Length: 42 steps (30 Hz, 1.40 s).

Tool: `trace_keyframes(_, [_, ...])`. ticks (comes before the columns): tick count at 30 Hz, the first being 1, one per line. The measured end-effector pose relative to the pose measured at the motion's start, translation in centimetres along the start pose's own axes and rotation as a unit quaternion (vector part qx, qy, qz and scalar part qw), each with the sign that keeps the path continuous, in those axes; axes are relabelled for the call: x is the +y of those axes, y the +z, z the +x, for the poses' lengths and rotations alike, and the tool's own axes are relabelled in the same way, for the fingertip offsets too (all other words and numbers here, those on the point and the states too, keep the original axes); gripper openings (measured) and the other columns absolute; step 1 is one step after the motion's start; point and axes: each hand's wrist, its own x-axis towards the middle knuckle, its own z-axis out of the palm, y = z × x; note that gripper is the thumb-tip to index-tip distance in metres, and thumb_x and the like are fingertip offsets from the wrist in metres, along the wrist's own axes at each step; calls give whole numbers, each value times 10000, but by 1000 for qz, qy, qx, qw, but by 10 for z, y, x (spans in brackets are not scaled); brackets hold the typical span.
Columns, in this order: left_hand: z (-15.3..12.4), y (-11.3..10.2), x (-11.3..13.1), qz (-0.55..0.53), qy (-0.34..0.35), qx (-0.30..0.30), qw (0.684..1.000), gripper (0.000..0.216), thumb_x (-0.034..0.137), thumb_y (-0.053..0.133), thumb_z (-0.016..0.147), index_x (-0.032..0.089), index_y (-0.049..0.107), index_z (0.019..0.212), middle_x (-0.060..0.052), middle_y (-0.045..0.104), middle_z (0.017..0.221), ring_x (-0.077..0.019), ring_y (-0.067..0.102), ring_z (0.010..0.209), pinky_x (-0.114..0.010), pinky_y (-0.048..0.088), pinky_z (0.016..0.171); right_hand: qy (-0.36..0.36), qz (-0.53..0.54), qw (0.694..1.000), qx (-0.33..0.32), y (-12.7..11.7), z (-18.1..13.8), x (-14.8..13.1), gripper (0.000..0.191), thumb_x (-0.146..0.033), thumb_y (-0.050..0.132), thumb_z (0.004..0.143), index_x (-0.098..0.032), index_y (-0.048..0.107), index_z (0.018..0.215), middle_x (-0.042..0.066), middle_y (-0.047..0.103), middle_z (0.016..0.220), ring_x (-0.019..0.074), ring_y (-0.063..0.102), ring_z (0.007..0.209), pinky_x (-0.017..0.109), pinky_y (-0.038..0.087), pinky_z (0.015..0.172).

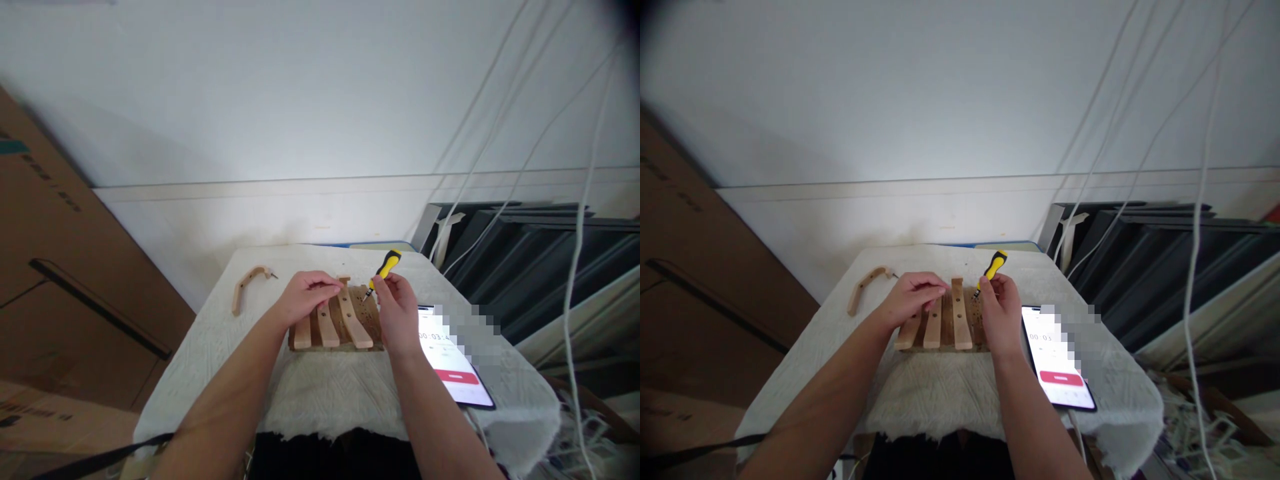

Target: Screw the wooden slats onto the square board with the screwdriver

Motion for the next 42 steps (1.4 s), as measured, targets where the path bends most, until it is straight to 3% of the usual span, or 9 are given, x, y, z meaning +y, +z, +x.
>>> trace_keyframes(9, [-3, -13, 12, -137, 57, 235, 961, 370, 434, 613, 750, 110, 634, 572, 27, 449, 478, -37, 308, 418, -201, 178, 419, 3, 88, 995, 35, -2, 0, -2, 273, -398, 576, 792, -183, 640, 948, 35, 665, 899, 107, 484, 649, 260, 368, 600])
trace_keyframes(15, [-29, -59, 29, -173, 42, 353, 919, 454, 529, 559, 766, 121, 592, 571, 41, 385, 429, -44, 267, 373, -200, 131, 396, -28, 225, 974, 12, 9, -29, -70, 181, -276, 643, 732, -198, 653, 895, 25, 647, 908, 135, 560, 798, 264, 384, 646])
trace_keyframes(19, [-58, -103, 36, -135, 72, 457, 876, 461, 513, 477, 822, 137, 581, 577, 41, 379, 418, -57, 281, 363, -205, 167, 387, 5, 284, 953, -108, 56, -88, -107, 212, -341, 595, 799, -221, 645, 966, 16, 614, 880, 140, 554, 796, 295, 420, 718])
trace_keyframes(23, [-87, -138, 6, -41, 69, 545, 835, 509, 528, 387, 862, 147, 574, 583, 37, 390, 449, -71, 317, 388, -209, 216, 406, 50, 267, 933, -234, 131, -136, -89, 244, -377, 515, 858, -205, 617, 998, 35, 624, 901, 156, 560, 852, 318, 421, 799])
trace_keyframes(26, [-102, -149, -37, 128, -14, 529, 839, 537, 487, 323, 903, 141, 586, 588, -1, 468, 505, -104, 448, 495, -221, 338, 497, 50, 217, 933, -282, 177, -142, -50, 272, -405, 506, 838, -190, 591, 980, 26, 602, 874, 149, 537, 797, 300, 415, 759])
trace_keyframes(29, [-105, -147, -73, 331, -96, 427, 836, 530, 381, 233, 952, 127, 655, 757, -65, 617, 718, -145, 579, 714, -254, 434, 671, 54, 134, 958, -250, 199, -133, -9, 259, -411, 468, 813, -185, 572, 881, 18, 577, 817, 153, 519, 775, 291, 398, 741])
trace_keyframes(32, [-99, -143, -87, 368, -110, 376, 843, 308, 338, 473, 873, 132, 668, 993, -96, 658, 976, -175, 602, 892, -281, 453, 816, 110, 66, 967, -222, 200, -126, 16, 251, -406, 417, 802, -195, 552, 818, 9, 558, 763, 158, 509, 730, 281, 381, 677])
trace_keyframes(36, [-94, -139, -88, 403, -99, 320, 852, 499, 289, 688, 700, 168, 613, 1179, -112, 591, 1230, -228, 541, 1119, -313, 402, 980, 115, 34, 967, -225, 194, -124, 27, 250, -410, 432, 790, -205, 557, 860, -1, 548, 766, 158, 489, 706, 277, 367, 647])
trace_keyframes(42, [-96, -138, -90, 344, -111, 341, 867, 232, 266, 565, 813, 184, 709, 976, -93, 701, 997, -218, 610, 958, -321, 423, 910, 92, 12, 974, -208, 199, -124, 34, 237, -406, 404, 818, -208, 535, 834, 4, 554, 774, 158, 490, 708, 286, 372, 670])
